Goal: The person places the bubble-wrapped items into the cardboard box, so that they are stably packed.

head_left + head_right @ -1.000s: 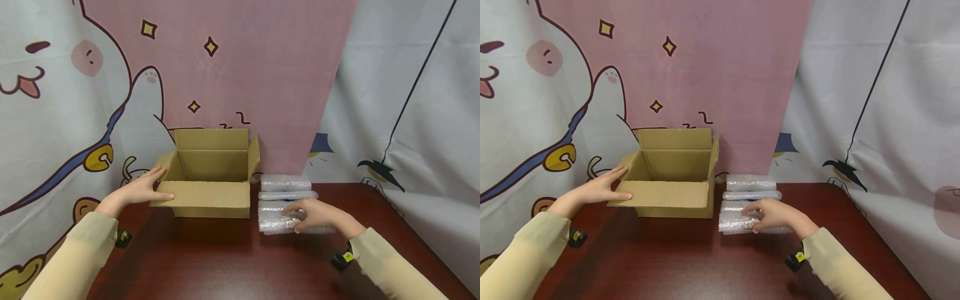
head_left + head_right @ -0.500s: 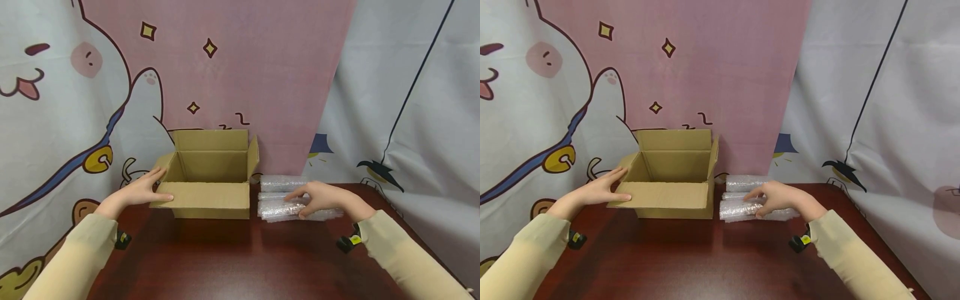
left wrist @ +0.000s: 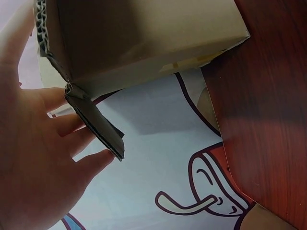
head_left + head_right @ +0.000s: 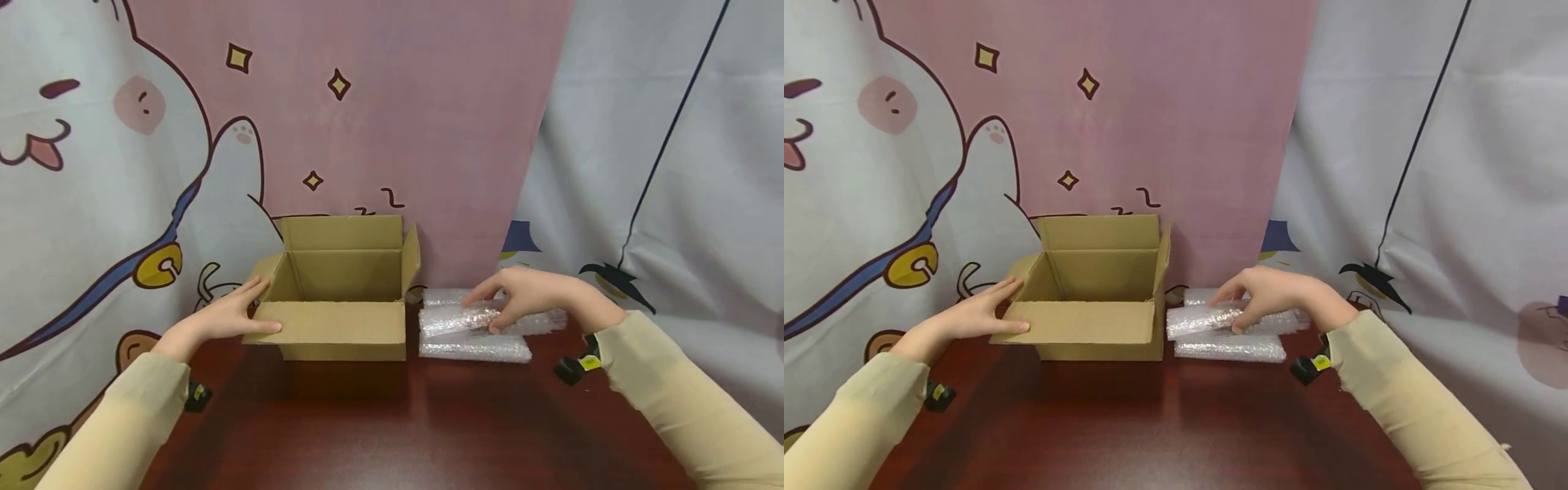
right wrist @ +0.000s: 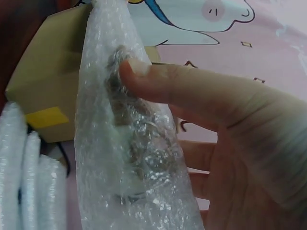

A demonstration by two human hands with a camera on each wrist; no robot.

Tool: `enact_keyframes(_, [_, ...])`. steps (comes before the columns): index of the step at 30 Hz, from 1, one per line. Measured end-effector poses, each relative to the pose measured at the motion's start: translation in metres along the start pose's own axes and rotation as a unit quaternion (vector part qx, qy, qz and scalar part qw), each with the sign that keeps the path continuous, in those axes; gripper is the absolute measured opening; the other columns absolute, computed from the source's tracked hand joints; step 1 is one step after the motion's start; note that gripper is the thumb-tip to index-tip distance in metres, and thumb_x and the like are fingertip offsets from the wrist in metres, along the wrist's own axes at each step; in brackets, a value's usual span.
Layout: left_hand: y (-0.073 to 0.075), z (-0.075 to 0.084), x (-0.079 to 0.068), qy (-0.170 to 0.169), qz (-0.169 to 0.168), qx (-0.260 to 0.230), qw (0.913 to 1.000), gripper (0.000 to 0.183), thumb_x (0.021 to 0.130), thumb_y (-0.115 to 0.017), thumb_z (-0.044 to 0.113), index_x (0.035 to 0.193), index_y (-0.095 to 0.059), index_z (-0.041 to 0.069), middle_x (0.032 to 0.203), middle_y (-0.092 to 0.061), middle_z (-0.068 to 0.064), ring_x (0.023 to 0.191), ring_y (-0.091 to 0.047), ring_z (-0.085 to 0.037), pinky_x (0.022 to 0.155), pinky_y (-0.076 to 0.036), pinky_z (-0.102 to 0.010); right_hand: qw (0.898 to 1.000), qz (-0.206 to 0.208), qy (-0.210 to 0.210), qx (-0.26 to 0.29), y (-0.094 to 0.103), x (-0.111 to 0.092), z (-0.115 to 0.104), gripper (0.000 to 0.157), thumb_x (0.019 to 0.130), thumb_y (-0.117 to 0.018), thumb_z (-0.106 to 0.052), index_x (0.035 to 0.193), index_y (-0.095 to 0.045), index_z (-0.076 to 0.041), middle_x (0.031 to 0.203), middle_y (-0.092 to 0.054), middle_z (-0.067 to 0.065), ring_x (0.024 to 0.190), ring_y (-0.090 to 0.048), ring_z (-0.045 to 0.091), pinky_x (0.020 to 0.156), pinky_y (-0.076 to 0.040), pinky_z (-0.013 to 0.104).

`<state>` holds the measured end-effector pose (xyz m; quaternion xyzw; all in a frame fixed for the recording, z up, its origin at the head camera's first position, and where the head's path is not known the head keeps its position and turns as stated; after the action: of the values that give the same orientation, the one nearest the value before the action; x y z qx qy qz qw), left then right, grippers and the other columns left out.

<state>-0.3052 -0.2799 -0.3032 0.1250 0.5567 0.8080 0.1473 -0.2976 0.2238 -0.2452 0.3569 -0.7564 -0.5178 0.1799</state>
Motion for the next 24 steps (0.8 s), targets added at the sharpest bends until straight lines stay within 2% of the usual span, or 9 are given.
enact_keyframes(3, [0.000,0.000,0.000,0.001,0.001,0.002,1.0000,0.107,0.082,-0.069,0.058,0.154,-0.017,-0.001,0.155,-0.009,-0.033,0.138,-0.015,-0.054,0.102,-0.024,-0.070,1.000,-0.001,-0.002,-0.003,0.013,0.002,-0.009,0.049,0.078,-0.082,-0.029,0.124,-0.068,-0.030,0.122,-0.064,-0.008,0.115,-0.056,0.022,0.080,-0.051,0.033])
enact_keyframes(10, [0.000,0.001,0.000,0.001,0.000,0.004,1.0000,0.108,0.082,-0.069,0.058,0.153,-0.016,-0.003,0.155,-0.009,-0.034,0.138,-0.015,-0.054,0.102,-0.024,-0.069,1.000,-0.004,0.010,0.007,0.041,0.008,-0.031,0.051,0.078,-0.082,-0.030,0.126,-0.067,-0.028,0.125,-0.063,-0.007,0.117,-0.055,0.022,0.096,-0.046,0.046])
enact_keyframes(18, [-0.002,0.000,0.001,0.002,0.002,-0.002,1.0000,0.113,0.082,-0.069,0.057,0.150,-0.011,-0.011,0.154,-0.009,-0.035,0.139,-0.013,-0.053,0.105,-0.021,-0.066,1.000,-0.005,0.025,0.004,0.064,0.020,-0.052,0.054,0.078,-0.083,-0.031,0.129,-0.065,-0.025,0.127,-0.062,-0.004,0.119,-0.055,0.021,0.097,-0.045,0.045])
enact_keyframes(24, [-0.002,-0.001,0.001,0.005,0.002,-0.002,1.0000,0.114,0.081,-0.070,0.058,0.151,-0.010,-0.011,0.154,-0.008,-0.035,0.139,-0.013,-0.052,0.105,-0.020,-0.067,0.999,-0.004,0.032,0.000,0.076,0.033,-0.067,0.054,0.078,-0.083,-0.030,0.129,-0.065,-0.024,0.125,-0.063,-0.003,0.117,-0.056,0.018,0.098,-0.045,0.042])
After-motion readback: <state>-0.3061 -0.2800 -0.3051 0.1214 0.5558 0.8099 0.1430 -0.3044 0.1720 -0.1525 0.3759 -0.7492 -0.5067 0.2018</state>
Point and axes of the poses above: each hand's wrist, its own x-axis towards the middle knuckle, its own y-axis out of the back of the hand, z = x × y, the point moved 2 cm from there along x, towards the middle knuckle
